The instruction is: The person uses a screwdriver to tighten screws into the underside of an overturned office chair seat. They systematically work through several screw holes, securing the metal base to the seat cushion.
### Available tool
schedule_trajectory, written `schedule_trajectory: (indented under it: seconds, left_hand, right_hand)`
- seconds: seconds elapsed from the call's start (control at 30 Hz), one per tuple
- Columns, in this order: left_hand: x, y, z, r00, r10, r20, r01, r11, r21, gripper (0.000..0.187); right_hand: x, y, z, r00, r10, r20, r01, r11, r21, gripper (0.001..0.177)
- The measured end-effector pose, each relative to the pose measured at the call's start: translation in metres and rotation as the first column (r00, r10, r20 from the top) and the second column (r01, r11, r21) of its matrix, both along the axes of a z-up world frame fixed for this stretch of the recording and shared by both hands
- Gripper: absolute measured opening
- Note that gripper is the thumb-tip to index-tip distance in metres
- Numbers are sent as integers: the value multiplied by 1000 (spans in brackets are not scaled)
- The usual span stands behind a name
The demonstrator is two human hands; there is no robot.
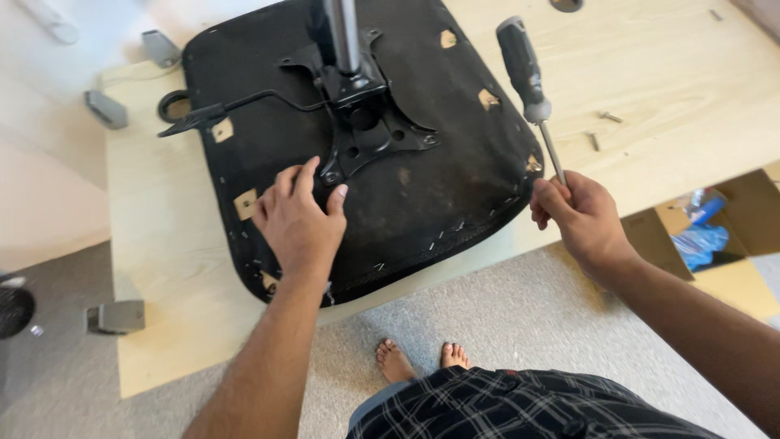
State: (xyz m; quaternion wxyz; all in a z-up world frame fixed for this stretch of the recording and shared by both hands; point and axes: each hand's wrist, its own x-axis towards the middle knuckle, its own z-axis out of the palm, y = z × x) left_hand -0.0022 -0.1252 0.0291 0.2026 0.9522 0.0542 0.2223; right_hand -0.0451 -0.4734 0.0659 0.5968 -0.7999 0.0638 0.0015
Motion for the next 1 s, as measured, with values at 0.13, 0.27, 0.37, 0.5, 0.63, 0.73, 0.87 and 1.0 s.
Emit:
schedule_trajectory:
  seconds: [0.13,0.27,0.37,0.5,0.63,0.73,0.87,1.0]
  left_hand:
    - [19,9,4,998,-39,-58,45,993,105,45]
    - [24,18,-1,991,-130,46,122,983,136,35]
    - [24,23,-7,982,-159,102,150,984,94,27]
    - [26,25,-7,985,-137,103,144,987,-65,15]
    - [25,29,-2,984,-139,112,151,983,-107,14]
    - [26,28,0,987,-133,94,144,982,-124,14]
    - [25,27,3,990,-125,70,133,981,-138,14]
    - [24,25,8,993,-116,25,119,982,-147,14]
  right_hand:
    - [7,7,8,999,-46,25,47,998,-41,34]
    - [15,26,12,995,-77,63,81,995,-63,24]
    - [34,42,8,995,-43,91,54,991,-120,17]
    - [82,62,-2,982,39,185,18,956,-294,8]
    - [117,79,-8,969,93,231,-25,959,-283,29]
    - [126,84,-9,975,118,190,-63,960,-272,35]
    - [133,88,-12,973,135,187,-60,931,-361,41]
    - [134,89,-14,978,118,173,-80,975,-208,40]
